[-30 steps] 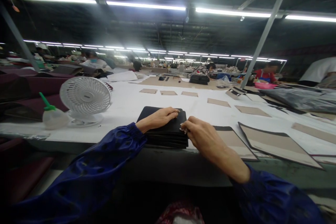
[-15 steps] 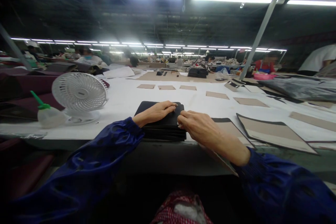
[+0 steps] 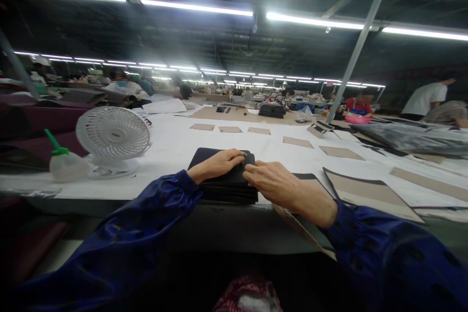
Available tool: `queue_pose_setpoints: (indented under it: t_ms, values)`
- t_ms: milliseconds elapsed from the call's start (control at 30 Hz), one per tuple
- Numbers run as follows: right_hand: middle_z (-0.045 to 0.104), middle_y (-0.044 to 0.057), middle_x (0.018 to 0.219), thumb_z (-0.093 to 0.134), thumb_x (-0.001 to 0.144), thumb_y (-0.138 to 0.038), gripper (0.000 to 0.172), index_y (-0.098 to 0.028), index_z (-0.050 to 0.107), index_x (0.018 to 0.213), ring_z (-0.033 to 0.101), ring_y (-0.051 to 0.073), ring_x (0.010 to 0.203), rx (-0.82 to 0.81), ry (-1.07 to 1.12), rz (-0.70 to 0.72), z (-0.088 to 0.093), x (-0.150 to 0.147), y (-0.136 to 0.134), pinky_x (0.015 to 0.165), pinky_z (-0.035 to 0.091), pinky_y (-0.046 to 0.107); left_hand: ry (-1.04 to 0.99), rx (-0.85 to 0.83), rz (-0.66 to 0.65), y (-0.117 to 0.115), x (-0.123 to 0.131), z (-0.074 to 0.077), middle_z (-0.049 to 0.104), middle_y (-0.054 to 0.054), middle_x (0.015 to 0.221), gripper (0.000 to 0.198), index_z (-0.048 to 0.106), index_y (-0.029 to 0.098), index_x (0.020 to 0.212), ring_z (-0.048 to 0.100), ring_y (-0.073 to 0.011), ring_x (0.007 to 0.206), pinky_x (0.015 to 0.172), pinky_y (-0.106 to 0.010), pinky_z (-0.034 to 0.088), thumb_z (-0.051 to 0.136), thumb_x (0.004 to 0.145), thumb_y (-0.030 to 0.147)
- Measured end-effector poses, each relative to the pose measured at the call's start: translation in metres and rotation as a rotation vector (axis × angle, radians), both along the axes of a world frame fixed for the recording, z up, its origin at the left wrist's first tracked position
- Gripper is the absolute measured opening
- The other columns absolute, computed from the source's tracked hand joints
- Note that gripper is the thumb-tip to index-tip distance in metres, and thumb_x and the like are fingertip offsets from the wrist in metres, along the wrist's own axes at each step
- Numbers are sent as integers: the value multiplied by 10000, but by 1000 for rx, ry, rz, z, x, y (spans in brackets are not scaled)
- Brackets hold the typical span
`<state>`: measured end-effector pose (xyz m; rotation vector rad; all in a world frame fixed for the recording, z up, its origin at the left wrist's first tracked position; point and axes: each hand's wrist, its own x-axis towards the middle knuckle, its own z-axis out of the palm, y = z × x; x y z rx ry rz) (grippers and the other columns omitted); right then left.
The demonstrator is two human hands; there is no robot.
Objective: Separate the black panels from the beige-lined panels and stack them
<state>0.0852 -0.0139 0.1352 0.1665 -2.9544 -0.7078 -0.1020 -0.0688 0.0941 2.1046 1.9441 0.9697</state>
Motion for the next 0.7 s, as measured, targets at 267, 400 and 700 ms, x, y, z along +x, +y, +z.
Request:
queue_pose_setpoints:
  t_ms: [267, 400, 700]
  values:
    - [616, 45, 775, 428, 759, 48, 279, -193, 565, 787, 558, 184, 642, -16, -106, -61, -15, 39, 26, 540, 377, 282, -42, 0, -16, -2, -1, 0, 648, -92, 1126, 316, 625, 136, 1034, 564, -198, 1057, 976, -319, 396, 376, 926, 299]
    - [618, 38, 714, 427, 862, -94, 221, -210, 559, 729, 587, 172, 593, -317, -44, -197, -22, 74, 46, 509, 404, 266, -98, -17, -3, -6, 0, 3, 645, -92, 1142, 302, 629, 137, 1026, 554, -203, 1078, 994, -320, 380, 398, 914, 296]
    - [630, 60, 866, 467, 924, -295, 154, -200, 585, 899, 583, 171, 727, -673, 314, -21, -4, 15, -7, 648, 460, 282, -361, -100, 101, -3, -1, 6, 677, -121, 1051, 627, 635, 74, 1035, 593, -206, 991, 952, -320, 418, 161, 950, 475]
